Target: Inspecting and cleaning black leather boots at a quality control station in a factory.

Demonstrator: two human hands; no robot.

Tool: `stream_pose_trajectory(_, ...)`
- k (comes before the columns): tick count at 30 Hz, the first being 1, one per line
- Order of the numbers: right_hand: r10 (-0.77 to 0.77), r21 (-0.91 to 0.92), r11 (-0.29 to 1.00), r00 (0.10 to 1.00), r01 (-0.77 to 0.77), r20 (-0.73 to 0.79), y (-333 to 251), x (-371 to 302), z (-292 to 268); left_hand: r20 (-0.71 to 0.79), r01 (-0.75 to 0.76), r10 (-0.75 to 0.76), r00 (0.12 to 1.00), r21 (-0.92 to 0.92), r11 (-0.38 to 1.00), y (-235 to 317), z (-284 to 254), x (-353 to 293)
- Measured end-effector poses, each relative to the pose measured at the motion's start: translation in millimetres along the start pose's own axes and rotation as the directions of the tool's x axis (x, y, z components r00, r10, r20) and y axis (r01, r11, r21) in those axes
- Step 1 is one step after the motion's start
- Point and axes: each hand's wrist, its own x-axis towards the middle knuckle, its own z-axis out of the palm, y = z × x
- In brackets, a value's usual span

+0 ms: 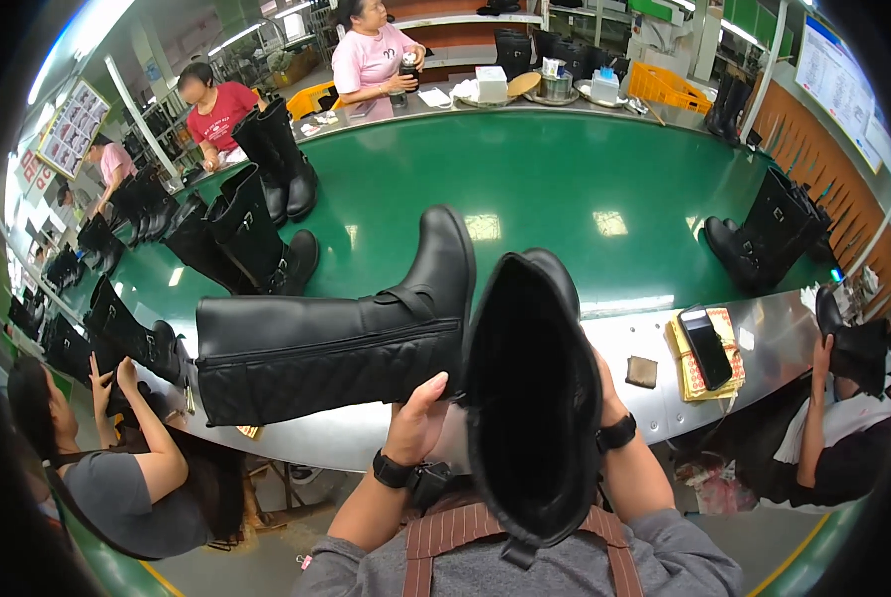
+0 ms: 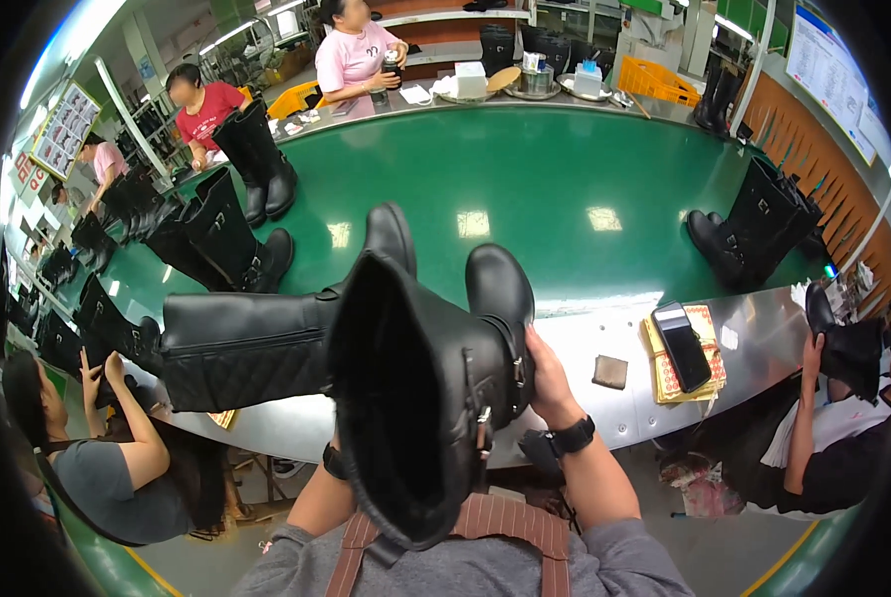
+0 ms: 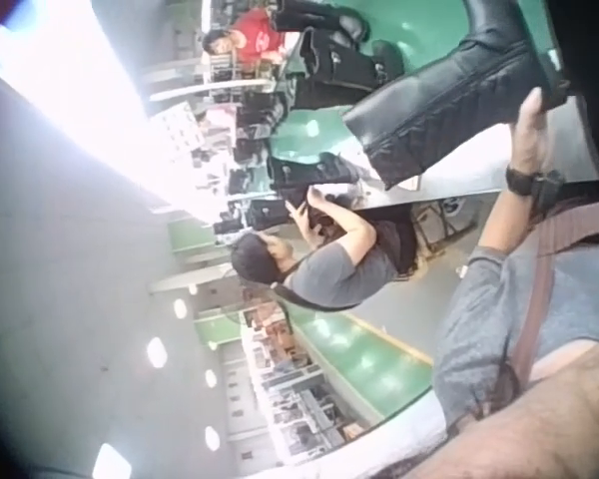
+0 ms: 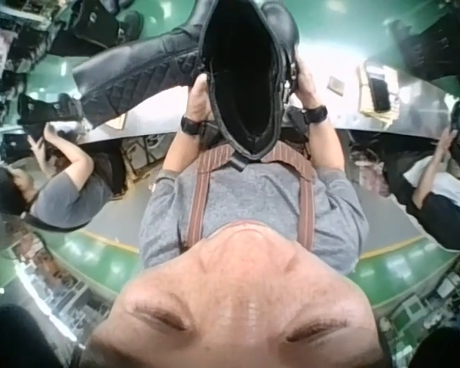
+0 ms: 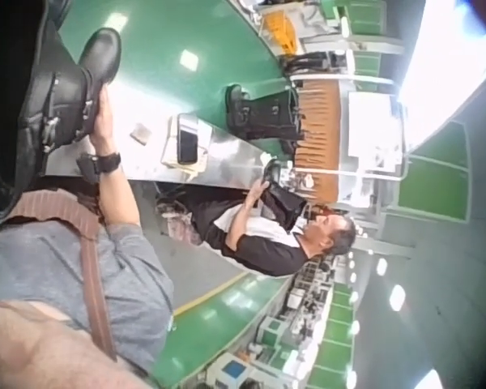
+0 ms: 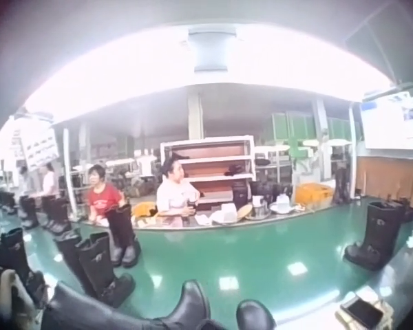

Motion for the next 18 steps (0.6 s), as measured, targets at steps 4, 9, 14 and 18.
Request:
stream_pose_trajectory(4, -0.28, -0.445, 0.856, 0.96, 0.263, 0.028, 48, 5, -58, 0.054, -0.007, 0.0, 0.999, 0.119, 0.993, -6, 10, -5)
stream_pose_trajectory(9, -0.5, -0.869, 0.369, 0.859, 0.329, 0.112, 17, -20, -32, 0.047, -0.003, -0.001, 0.999, 0.073, 0.997, -24, 23, -7)
stream_pose_trajectory(14, -0.359, -0.782, 0.555, 0.93, 0.282, 0.08, 24, -35, -35, 0.05, 0.285, -0.28, 0.959, -0.167, 0.944, -49, 7, -6)
stream_pose_trajectory(18, -0.503, -0.865, 0.385, 0.859, 0.322, 0.096, 10, -44, -35, 0.122, 0.294, -0.277, 0.953, -0.147, 0.945, -44, 2, -10)
